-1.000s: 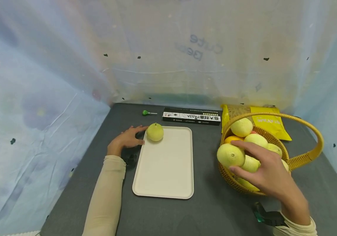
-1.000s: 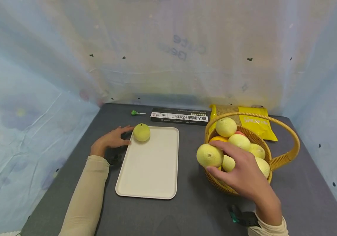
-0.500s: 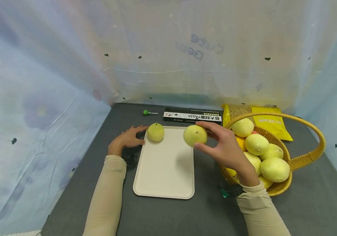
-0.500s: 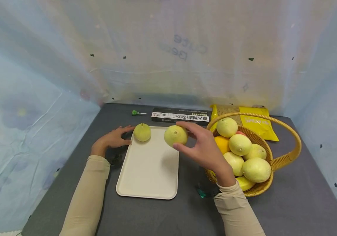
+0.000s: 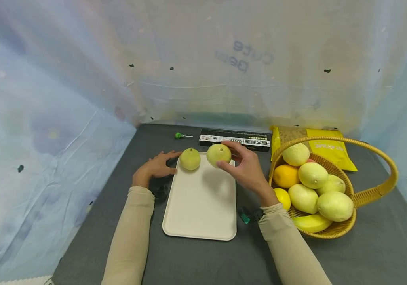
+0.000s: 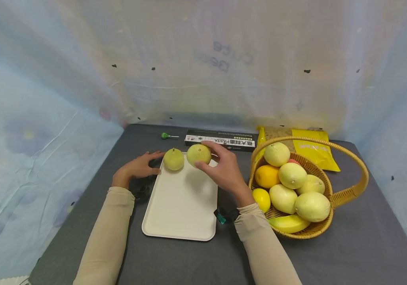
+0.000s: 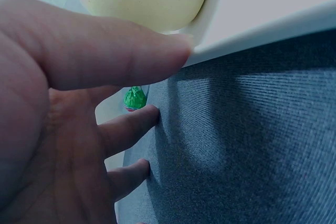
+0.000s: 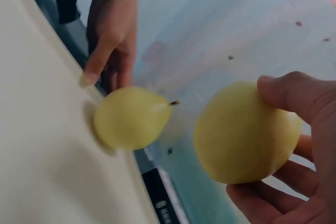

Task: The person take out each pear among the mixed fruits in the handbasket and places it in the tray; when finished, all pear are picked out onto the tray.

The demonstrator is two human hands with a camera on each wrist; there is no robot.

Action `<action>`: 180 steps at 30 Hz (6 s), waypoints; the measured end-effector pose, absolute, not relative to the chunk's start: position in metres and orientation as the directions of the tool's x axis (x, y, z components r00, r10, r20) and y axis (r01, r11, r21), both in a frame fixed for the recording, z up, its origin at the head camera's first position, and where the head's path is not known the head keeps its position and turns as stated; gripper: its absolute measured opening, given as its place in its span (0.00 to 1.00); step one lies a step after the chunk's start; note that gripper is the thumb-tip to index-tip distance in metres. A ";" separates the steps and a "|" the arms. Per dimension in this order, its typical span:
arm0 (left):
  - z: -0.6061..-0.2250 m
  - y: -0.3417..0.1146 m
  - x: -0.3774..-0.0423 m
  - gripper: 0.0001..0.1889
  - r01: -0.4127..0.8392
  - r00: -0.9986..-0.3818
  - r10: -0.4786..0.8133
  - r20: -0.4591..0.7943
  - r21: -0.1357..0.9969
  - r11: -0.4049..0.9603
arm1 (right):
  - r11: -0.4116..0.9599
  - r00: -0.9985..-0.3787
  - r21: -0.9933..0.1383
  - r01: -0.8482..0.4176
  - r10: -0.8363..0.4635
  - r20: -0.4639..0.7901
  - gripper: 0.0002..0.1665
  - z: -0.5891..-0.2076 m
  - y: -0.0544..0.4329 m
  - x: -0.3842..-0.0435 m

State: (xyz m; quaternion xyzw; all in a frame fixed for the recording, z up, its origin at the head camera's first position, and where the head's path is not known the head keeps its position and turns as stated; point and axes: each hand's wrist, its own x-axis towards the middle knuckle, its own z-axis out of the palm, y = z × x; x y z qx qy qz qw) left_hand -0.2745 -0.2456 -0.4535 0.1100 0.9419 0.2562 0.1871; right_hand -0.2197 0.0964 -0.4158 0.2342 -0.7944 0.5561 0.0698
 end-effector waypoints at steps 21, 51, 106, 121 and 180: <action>-0.455 -0.247 -0.276 0.42 0.113 -0.904 0.308 -0.298 0.528 0.842 | 0.310 -0.961 -0.920 -0.238 -0.210 0.178 0.39 -0.481 0.070 -0.267; -0.455 -0.247 -0.277 0.42 0.109 -0.899 0.309 -0.310 0.526 0.843 | 0.396 -0.813 -0.720 -0.570 -0.400 0.423 0.45 -0.373 0.142 -0.158; -0.458 -0.248 -0.277 0.42 0.108 -0.902 0.307 -0.303 0.530 0.841 | 0.886 -0.903 -0.300 -0.354 -0.240 0.357 0.49 -0.378 0.304 -0.083; -0.456 -0.247 -0.275 0.42 0.109 -0.902 0.306 -0.305 0.525 0.844 | 0.599 -0.821 -0.566 -0.567 -0.353 0.449 0.46 -0.356 0.216 -0.127; -0.455 -0.248 -0.276 0.41 0.117 -0.903 0.311 -0.295 0.528 0.841 | 0.254 -0.796 -0.846 -0.468 -0.538 0.279 0.45 -0.483 0.010 -0.215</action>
